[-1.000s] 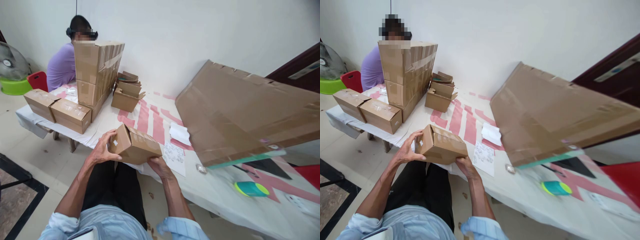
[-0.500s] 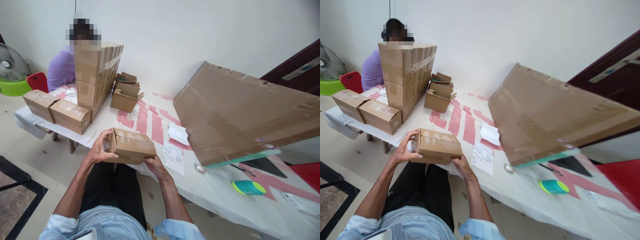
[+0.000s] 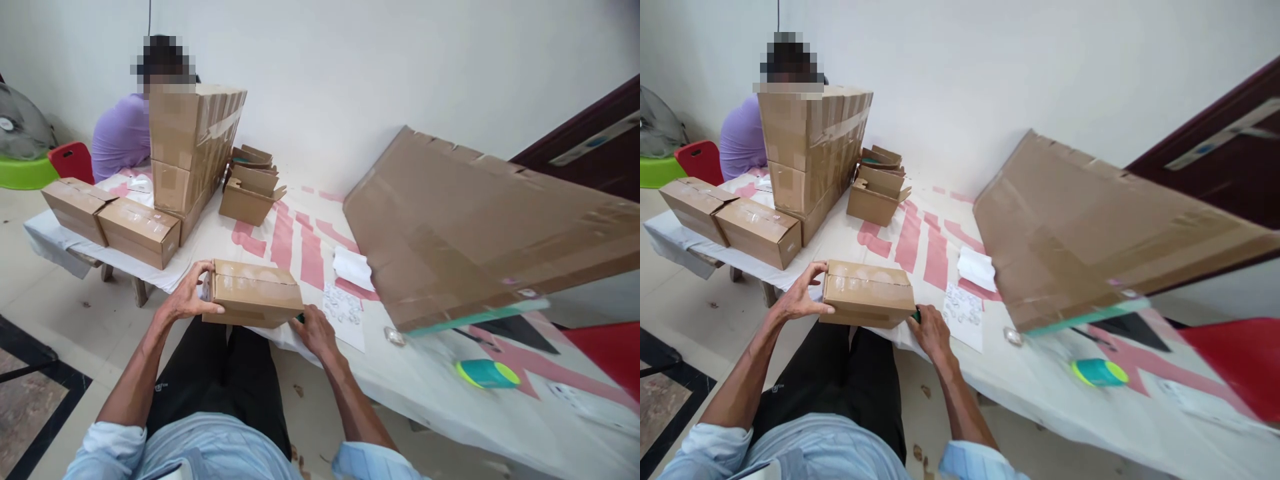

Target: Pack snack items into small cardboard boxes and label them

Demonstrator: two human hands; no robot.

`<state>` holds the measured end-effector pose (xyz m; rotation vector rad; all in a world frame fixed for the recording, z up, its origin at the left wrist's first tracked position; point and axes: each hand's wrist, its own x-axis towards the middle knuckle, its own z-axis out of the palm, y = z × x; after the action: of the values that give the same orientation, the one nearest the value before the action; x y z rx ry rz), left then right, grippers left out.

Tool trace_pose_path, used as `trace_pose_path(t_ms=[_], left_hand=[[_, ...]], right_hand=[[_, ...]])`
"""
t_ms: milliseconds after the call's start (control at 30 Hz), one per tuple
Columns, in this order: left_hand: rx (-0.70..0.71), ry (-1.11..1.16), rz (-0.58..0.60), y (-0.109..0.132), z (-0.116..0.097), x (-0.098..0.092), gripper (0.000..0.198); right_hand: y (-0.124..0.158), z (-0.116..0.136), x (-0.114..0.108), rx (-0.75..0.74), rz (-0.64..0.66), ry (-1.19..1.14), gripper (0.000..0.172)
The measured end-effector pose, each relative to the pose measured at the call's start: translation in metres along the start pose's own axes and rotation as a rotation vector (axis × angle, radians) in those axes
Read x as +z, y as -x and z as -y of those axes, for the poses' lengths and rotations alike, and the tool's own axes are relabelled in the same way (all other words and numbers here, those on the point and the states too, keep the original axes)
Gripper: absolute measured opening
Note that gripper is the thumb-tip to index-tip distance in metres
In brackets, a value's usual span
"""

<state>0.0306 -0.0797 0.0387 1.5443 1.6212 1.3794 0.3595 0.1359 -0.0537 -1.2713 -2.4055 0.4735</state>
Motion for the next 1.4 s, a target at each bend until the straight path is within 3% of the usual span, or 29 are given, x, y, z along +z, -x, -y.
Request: trace_pose_path(t_ms=[133, 300, 333, 433, 533, 667, 1167, 1300, 1400], left_hand=[[-0.019, -0.012, 0.0, -0.003, -0.007, 0.0, 0.069], [-0.037, -0.016, -0.014, -0.003, -0.01, 0.002, 0.064], [-0.039, -0.015, -0.015, -0.003, -0.01, 0.002, 0.066], [-0.035, -0.02, -0.014, -0.002, -0.009, 0.002, 0.07], [-0.03, -0.026, -0.022, -0.001, -0.008, 0.002, 0.072], [-0.026, -0.014, -0.019, -0.002, -0.004, 0.003, 0.077], [-0.028, -0.027, -0.013, -0.004, -0.004, 0.001, 0.074], [-0.014, -0.045, -0.016, -0.007, -0.001, -0.004, 0.075], [-0.01, -0.065, -0.011, -0.012, 0.001, -0.005, 0.073]], right_hand=[[0.0, 0.012, -0.005, 0.017, -0.087, 0.05, 0.016], [-0.021, 0.047, -0.061, 0.025, -0.421, -0.175, 0.032], [-0.026, 0.06, -0.074, -0.018, -0.396, -0.249, 0.033], [-0.037, 0.109, -0.105, -0.191, -0.124, -0.424, 0.037], [-0.043, 0.155, -0.12, -0.383, 0.065, -0.425, 0.033], [-0.051, 0.188, -0.128, -0.503, 0.158, -0.353, 0.033], [-0.083, 0.213, -0.135, -0.73, 0.204, 0.008, 0.027], [-0.096, 0.215, -0.148, -0.759, 0.268, 0.112, 0.027], [-0.105, 0.198, -0.165, -0.731, 0.296, 0.109, 0.029]])
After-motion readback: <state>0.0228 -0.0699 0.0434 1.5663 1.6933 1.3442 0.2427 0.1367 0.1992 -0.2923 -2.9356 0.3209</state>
